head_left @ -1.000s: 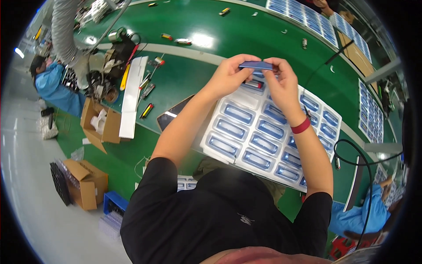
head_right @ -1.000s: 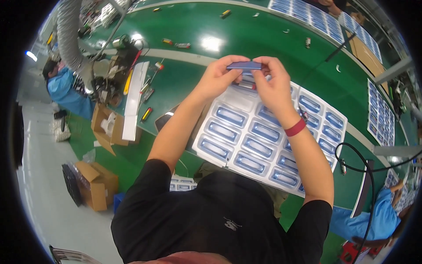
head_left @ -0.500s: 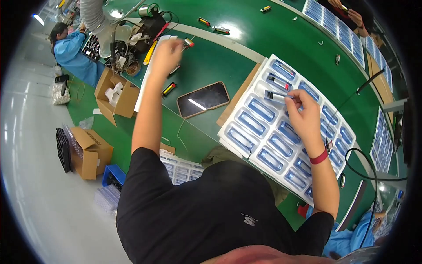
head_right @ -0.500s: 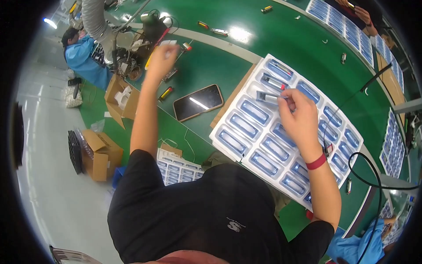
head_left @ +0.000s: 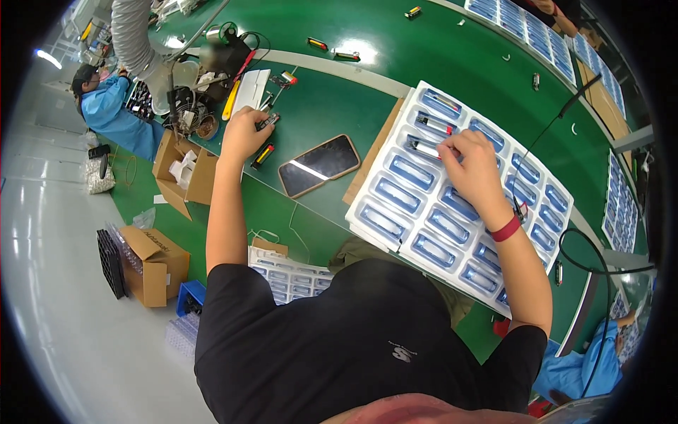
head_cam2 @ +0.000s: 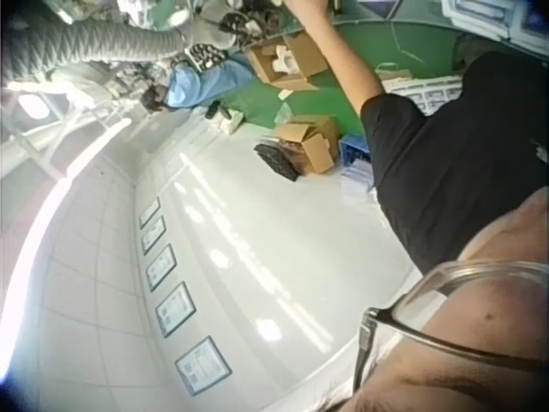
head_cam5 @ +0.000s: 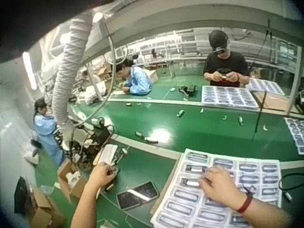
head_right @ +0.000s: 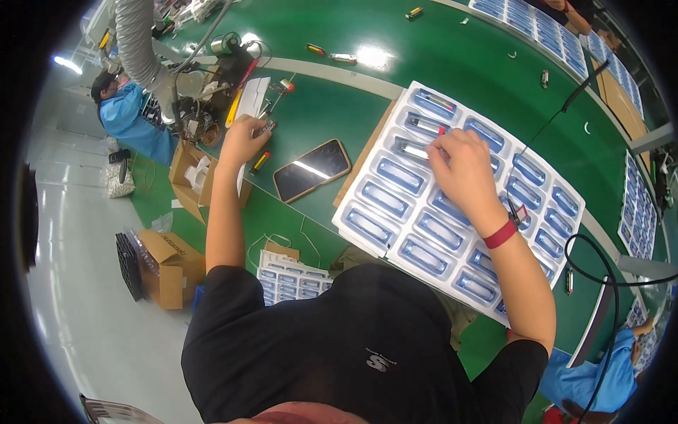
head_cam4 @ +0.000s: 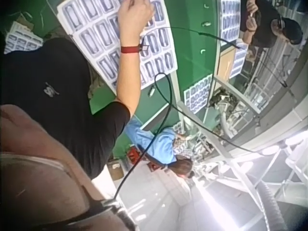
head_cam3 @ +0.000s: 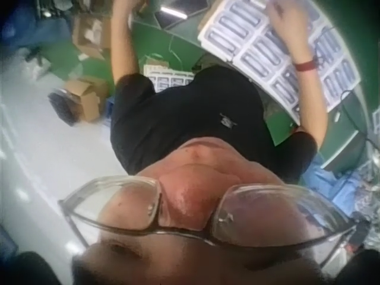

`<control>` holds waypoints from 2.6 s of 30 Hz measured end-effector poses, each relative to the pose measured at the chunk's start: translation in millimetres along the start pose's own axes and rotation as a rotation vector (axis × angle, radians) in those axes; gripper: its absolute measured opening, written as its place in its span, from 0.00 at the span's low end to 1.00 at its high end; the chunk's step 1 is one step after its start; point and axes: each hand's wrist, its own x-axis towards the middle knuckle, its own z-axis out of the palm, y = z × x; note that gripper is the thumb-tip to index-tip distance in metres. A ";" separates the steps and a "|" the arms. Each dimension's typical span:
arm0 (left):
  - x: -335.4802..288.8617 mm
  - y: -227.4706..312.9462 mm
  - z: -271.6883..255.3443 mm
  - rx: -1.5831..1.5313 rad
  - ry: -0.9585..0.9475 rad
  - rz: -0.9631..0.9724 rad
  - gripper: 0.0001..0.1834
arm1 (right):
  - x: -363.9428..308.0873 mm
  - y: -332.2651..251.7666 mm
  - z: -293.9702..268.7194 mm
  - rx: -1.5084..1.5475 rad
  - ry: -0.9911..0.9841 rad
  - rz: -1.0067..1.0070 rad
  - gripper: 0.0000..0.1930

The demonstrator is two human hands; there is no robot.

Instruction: The person assembles small cylindrical components into blue plastic housings by hand, then places the assembled units into a partitioned tray.

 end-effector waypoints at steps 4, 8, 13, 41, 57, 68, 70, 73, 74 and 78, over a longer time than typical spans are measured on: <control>-1.4 11.3 -10.7 -0.115 0.044 0.050 0.15 | 2.8 -3.8 0.8 -0.110 -0.064 -0.001 0.06; -7.5 140.1 -42.8 -0.555 0.056 0.269 0.13 | 11.7 -23.5 -17.4 0.299 0.104 0.022 0.12; -8.0 243.9 -27.5 -0.779 -0.218 0.540 0.16 | -2.8 -46.1 -23.4 0.976 -0.118 0.183 0.18; 40.1 302.4 31.1 -1.903 -0.980 0.070 0.19 | -35.6 14.7 -82.7 1.422 0.108 0.439 0.11; 28.5 302.9 45.5 -1.689 -0.806 0.265 0.22 | -27.5 5.8 -56.2 0.717 0.323 0.132 0.08; 29.7 297.9 51.7 -1.554 -0.733 0.334 0.19 | -28.0 13.6 -65.6 0.941 0.143 0.430 0.09; 27.8 300.2 53.9 -1.546 -0.684 0.360 0.19 | -30.6 13.5 -62.8 0.939 0.161 0.410 0.09; 22.5 303.0 59.7 -1.487 -0.557 0.414 0.19 | -33.4 12.2 -59.4 0.923 0.163 0.346 0.08; 21.6 302.8 60.8 -1.435 -0.482 0.442 0.19 | -34.1 11.8 -58.2 0.898 0.172 0.336 0.08; 25.2 302.0 55.9 -1.507 -0.691 0.315 0.21 | -36.6 13.3 -56.1 0.865 0.188 0.289 0.08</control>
